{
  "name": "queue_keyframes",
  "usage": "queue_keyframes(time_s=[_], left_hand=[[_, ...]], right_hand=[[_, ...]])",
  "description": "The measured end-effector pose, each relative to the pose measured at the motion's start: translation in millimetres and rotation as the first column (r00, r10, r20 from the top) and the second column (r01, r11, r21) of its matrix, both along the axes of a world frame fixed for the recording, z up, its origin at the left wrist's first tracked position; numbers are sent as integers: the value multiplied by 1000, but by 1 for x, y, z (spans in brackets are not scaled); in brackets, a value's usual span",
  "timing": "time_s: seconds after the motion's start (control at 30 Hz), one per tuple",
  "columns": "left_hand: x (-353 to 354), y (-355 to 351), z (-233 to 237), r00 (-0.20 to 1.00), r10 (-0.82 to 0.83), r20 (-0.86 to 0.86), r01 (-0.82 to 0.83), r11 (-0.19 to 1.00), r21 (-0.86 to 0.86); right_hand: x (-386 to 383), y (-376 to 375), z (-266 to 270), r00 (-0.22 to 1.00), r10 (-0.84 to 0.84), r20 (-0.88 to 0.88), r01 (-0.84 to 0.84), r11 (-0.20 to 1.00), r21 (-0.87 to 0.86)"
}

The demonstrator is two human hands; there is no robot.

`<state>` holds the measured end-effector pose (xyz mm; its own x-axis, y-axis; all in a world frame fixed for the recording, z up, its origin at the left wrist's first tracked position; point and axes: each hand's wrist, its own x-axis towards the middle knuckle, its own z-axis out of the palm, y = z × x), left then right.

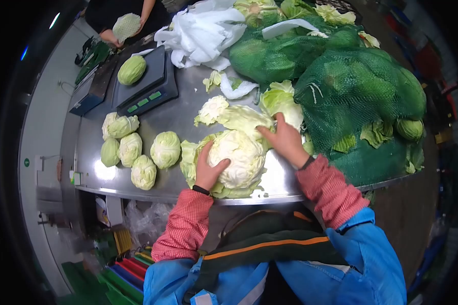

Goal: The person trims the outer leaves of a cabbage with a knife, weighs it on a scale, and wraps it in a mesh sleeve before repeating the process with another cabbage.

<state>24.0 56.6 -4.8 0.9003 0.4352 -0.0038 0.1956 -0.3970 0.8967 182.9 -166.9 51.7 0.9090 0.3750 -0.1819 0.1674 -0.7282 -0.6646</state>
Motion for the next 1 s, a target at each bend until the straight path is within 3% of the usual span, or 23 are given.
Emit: queue_keyframes(time_s=[0.03, 0.1, 0.2, 0.3, 0.37, 0.43, 0.5, 0.57, 0.67, 0.73, 0.77, 0.8, 0.83, 0.9, 0.93, 0.97, 1.0], left_hand=[[-7, -7, 1, 999, 42, 21, -42, 999, 23], [-9, -12, 1, 996, 93, 14, -93, 995, -25], [-10, -12, -8, 993, 117, 31, -115, 991, -70], [-8, -13, -12, 993, 115, 22, -114, 992, -46], [-10, -9, -13, 993, 119, 12, -118, 992, -39], [-9, -7, -8, 987, 163, -6, -162, 970, -179], [-4, -11, -7, 980, 199, -28, -199, 941, -276], [-1, -14, -10, 970, 237, -46, -240, 916, -321], [-3, -41, -4, 942, 335, 7, -334, 941, -58], [-6, -62, 28, 939, 339, 54, -316, 915, -249], [-11, -72, 49, 936, 347, 68, -304, 888, -344], [-19, -72, 69, 948, 315, -51, -301, 828, -474], [-22, -76, 87, 959, 282, -13, -263, 879, -398], [-13, -70, 92, 958, 278, 72, -270, 957, -105], [-1, -58, 74, 975, 191, 110, -189, 981, -32], [12, -45, 48, 986, 98, 138, -105, 993, 44], [19, -43, 36, 1000, 22, -14, -24, 990, -138]], right_hand=[[-16, 1, 12, 990, 95, -105, -93, 995, 31], [-44, 7, 9, 963, 265, -42, -267, 961, -69], [-43, -5, -11, 953, 299, -51, -292, 950, 110], [-40, -22, -53, 953, 290, 89, -303, 887, 350], [-36, -34, -67, 943, 320, -89, -247, 855, 456], [-34, -48, -74, 898, 321, -301, -137, 854, 502], [-37, -61, -73, 796, 277, -538, 9, 884, 467], [-45, -51, -66, 686, 318, -655, 162, 810, 564], [-39, -37, -55, 708, 344, -616, 116, 805, 583], [-12, -40, -61, 763, 338, -550, 99, 781, 617], [7, -48, -39, 737, 400, -544, 29, 786, 618], [24, -55, -23, 684, 470, -558, -10, 771, 636], [42, -58, -9, 625, 537, -567, -51, 752, 657], [72, -50, 17, 620, 616, -486, -293, 756, 585], [85, -38, 16, 621, 683, -384, -462, 715, 525], [82, -25, -1, 725, 667, -173, -543, 708, 451], [78, -10, -25, 775, 630, 55, -604, 711, 360]])
